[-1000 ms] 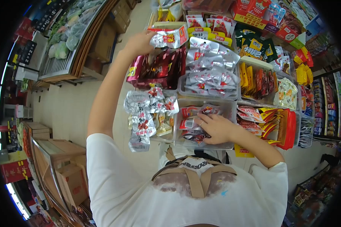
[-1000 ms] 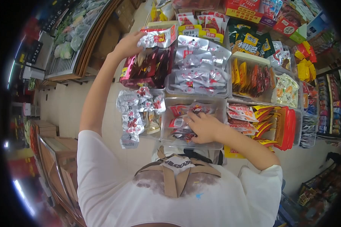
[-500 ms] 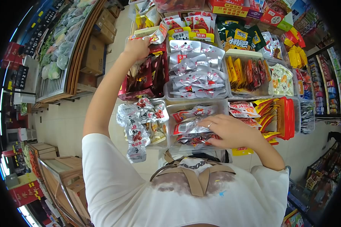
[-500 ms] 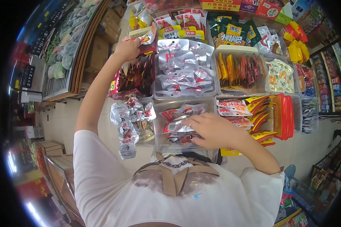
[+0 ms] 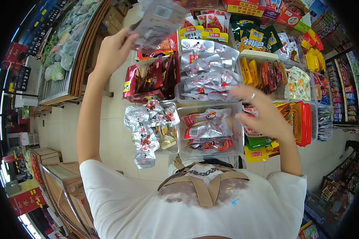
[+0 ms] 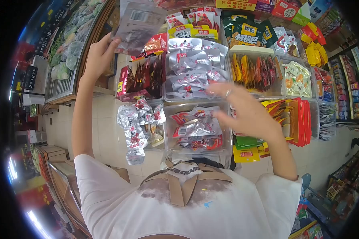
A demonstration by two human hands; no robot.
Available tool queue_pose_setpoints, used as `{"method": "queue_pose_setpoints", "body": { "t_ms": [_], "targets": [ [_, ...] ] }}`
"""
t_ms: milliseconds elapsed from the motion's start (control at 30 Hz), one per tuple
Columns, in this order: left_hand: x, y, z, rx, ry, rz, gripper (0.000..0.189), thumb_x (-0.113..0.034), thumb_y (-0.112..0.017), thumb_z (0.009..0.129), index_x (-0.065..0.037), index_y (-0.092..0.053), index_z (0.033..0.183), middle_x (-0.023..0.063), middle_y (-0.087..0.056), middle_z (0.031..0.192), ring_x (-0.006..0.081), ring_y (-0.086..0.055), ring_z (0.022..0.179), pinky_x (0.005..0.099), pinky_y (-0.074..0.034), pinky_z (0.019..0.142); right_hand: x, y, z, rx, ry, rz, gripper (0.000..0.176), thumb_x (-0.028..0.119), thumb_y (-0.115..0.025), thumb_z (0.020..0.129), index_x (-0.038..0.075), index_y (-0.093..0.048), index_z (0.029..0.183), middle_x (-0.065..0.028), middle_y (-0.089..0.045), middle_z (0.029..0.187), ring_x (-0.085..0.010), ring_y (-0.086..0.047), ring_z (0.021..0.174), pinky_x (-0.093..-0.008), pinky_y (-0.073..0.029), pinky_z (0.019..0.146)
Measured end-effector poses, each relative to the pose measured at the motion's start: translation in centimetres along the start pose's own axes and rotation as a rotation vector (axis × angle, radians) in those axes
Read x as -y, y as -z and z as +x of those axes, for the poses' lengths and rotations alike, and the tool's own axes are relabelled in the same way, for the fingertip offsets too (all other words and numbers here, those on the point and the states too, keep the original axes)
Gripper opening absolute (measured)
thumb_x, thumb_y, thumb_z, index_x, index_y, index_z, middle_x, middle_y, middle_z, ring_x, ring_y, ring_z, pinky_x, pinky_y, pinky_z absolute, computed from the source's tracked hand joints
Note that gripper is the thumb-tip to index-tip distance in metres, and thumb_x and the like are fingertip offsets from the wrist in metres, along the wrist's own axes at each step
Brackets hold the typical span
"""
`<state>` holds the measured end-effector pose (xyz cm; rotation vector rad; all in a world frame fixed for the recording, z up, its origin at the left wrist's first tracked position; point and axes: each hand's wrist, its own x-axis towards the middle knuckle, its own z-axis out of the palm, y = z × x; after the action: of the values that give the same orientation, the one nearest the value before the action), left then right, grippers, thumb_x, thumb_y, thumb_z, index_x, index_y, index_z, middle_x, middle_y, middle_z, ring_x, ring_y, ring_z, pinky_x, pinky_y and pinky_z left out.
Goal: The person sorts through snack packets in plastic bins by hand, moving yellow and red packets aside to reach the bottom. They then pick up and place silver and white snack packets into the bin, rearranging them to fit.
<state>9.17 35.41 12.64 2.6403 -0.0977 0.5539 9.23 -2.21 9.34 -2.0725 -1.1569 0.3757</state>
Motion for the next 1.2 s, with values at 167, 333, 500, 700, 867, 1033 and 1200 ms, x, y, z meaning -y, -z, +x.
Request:
{"method": "queue_pose_setpoints", "body": {
  "t_ms": [167,333,500,700,867,1033,1200],
  "targets": [
    [-8.6,0.1,-3.9,0.232,-0.296,0.073,0.02,-0.02,-0.059,0.083,-0.002,-0.059,0.091,0.0121,-0.057,0.062,0.0267,-0.056,0.056,0.0317,-0.043,0.054,2.0,1.0,4.6,-0.427,0.232,-0.11,0.083,0.024,-0.077,0.061,0.006,-0.036,0.13,-0.015,-0.047,0.123,-0.0286,-0.044,0.116,-0.0367,-0.033,0.099],
    [-10.3,-1.2,-5.2,0.36,-0.325,-0.038,0.022,-0.023,-0.064,0.078,-0.003,-0.06,0.087,0.0111,-0.055,0.063,0.0275,-0.055,0.054,0.0337,-0.044,0.053,1.1,0.1,5.7,-0.171,0.096,0.383,0.063,0.021,-0.078,0.064,0.002,-0.048,0.116,-0.0057,-0.06,0.098,-0.0133,-0.056,0.088,-0.0286,-0.045,0.078],
    [-11.1,-2.0,-6.5,0.466,-0.208,-0.129,0.041,-0.028,-0.072,0.07,-0.003,-0.056,0.1,0.0139,-0.06,0.075,0.0278,-0.061,0.065,0.0317,-0.047,0.061,0.0,-1.0,5.0,-0.208,-0.046,0.672,0.04,0.018,-0.076,0.069,0.002,-0.055,0.099,-0.0029,-0.062,0.088,-0.009,-0.056,0.082,-0.0256,-0.045,0.073],
    [-10.6,-3.8,-8.0,0.613,-0.288,-0.032,0.04,-0.028,-0.073,0.068,-0.006,-0.052,0.093,0.0109,-0.058,0.066,0.0307,-0.059,0.063,0.0374,-0.045,0.055,-1.6,-0.6,2.5,0.024,-0.081,0.271,0.024,0.018,-0.074,0.069,0.005,-0.059,0.082,-0.0016,-0.061,0.076,-0.0089,-0.055,0.074,-0.0274,-0.045,0.068],
    [-10.0,-7.3,-11.1,0.579,-0.487,-0.021,0.035,-0.025,-0.069,0.069,-0.005,-0.048,0.088,0.0096,-0.054,0.061,0.0305,-0.057,0.059,0.0388,-0.043,0.057,-0.9,-1.3,0.0,0.171,-0.145,0.075,0.013,0.007,-0.064,0.07,0.002,-0.062,0.082,-0.0079,-0.064,0.078,-0.0209,-0.062,0.079,-0.0311,-0.046,0.074],
    [-9.1,-11.7,-13.2,0.657,-0.512,0.085,0.031,-0.02,-0.068,0.068,-0.004,-0.046,0.084,0.0075,-0.056,0.062,0.0282,-0.058,0.058,0.0369,-0.043,0.057,-2.6,-4.7,0.0,0.248,-0.022,-0.303,0.01,0.01,-0.059,0.072,0.004,-0.062,0.08,-0.0084,-0.064,0.083,-0.0281,-0.06,0.081,-0.0378,-0.046,0.076],
    [-9.0,-14.4,-14.7,0.52,-0.576,0.324,0.024,-0.019,-0.063,0.07,-0.006,-0.046,0.08,0.0046,-0.056,0.06,0.0219,-0.058,0.056,0.0323,-0.042,0.054,-4.0,-7.4,0.2,0.311,0.125,-0.744,0.009,0.01,-0.056,0.072,0.008,-0.063,0.077,-0.0073,-0.064,0.08,-0.0242,-0.061,0.076,-0.0355,-0.045,0.069]
  ]
}}
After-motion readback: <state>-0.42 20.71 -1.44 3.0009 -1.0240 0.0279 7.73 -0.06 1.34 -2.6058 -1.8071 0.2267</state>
